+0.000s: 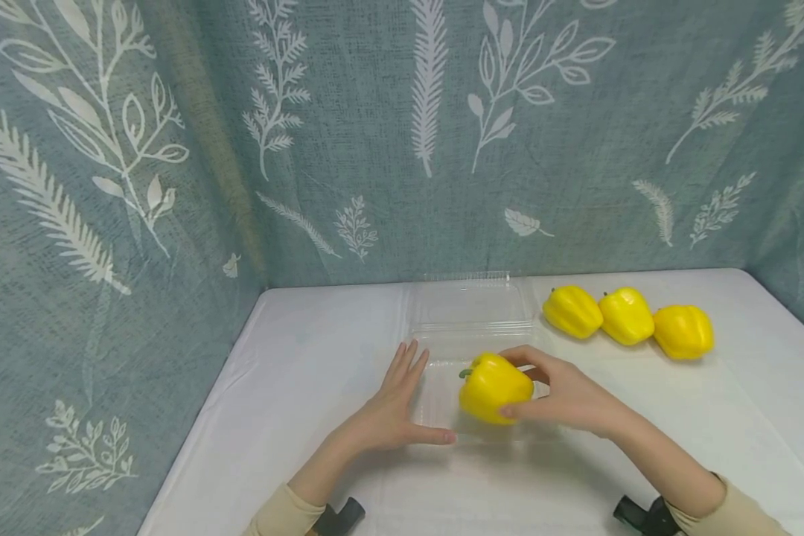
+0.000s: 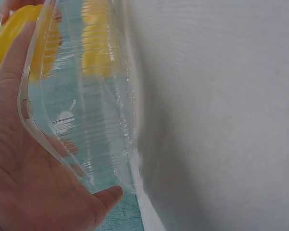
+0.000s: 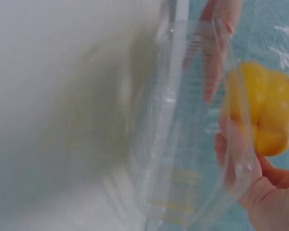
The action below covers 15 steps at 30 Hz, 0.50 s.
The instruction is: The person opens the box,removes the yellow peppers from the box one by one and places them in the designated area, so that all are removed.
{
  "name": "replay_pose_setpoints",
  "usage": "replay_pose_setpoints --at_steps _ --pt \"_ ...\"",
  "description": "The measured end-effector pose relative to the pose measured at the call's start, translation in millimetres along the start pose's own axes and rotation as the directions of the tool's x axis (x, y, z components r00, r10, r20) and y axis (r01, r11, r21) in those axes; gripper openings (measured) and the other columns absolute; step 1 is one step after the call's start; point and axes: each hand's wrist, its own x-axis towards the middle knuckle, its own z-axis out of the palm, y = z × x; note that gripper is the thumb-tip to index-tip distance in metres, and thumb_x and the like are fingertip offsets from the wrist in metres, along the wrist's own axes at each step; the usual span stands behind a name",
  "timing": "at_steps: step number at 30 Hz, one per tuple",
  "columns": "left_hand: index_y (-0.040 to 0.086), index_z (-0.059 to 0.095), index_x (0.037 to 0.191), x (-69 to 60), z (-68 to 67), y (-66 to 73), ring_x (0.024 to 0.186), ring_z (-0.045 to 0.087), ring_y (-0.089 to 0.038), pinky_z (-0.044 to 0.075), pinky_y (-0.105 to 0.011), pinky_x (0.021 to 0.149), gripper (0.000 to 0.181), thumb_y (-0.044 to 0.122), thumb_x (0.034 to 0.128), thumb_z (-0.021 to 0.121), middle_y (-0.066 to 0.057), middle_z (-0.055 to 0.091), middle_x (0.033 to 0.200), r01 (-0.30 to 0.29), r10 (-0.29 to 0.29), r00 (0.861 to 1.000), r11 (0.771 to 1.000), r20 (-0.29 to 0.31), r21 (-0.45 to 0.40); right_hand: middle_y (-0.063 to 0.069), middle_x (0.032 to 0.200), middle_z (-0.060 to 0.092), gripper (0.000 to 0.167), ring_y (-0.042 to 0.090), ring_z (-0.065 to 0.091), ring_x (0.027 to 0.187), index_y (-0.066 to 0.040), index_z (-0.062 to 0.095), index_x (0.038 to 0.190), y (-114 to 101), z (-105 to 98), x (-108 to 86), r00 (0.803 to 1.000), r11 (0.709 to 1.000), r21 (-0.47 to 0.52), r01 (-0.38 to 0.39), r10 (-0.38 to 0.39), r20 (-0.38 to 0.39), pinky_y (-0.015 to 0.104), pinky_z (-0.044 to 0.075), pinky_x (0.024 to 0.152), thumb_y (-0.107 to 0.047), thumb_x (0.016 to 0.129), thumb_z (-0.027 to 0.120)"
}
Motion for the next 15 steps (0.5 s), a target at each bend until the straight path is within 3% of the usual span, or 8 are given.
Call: replay_pose_setpoints --at_steps 10,15 --pt "0.011 0.005 0.158 0.4 0.1 0.2 0.146 -0.02 -0.017 0.013 -0.059 0.114 0.124 0.057 0.0711 0.081 -0.003 -0.015 0.163 -0.003 0.003 1.0 1.0 -0.004 0.003 0.009 0.14 0.049 0.066 0.037 0.047 0.127 -0.011 0.045 0.141 3 -25 -17.2 0.998 0.999 0.05 -0.012 0.015 -0.067 0.057 0.043 0.097 -0.029 0.086 0.075" --pt "0.01 0.006 0.158 0.6 1.1 -0.6 0.146 -0.02 -0.018 0.013 -0.059 0.114 0.123 0.056 0.0714 0.081 -0.005 -0.013 0.163 -0.008 0.008 1.0 1.0 -0.009 0.0 0.013 0.146 0.044 0.071 0.042 0.04 0.132 -0.008 0.039 0.146 6 -35 -24.9 0.993 0.996 0.065 -0.055 0.061 -0.103 0.059 0.041 0.099 -0.029 0.088 0.073"
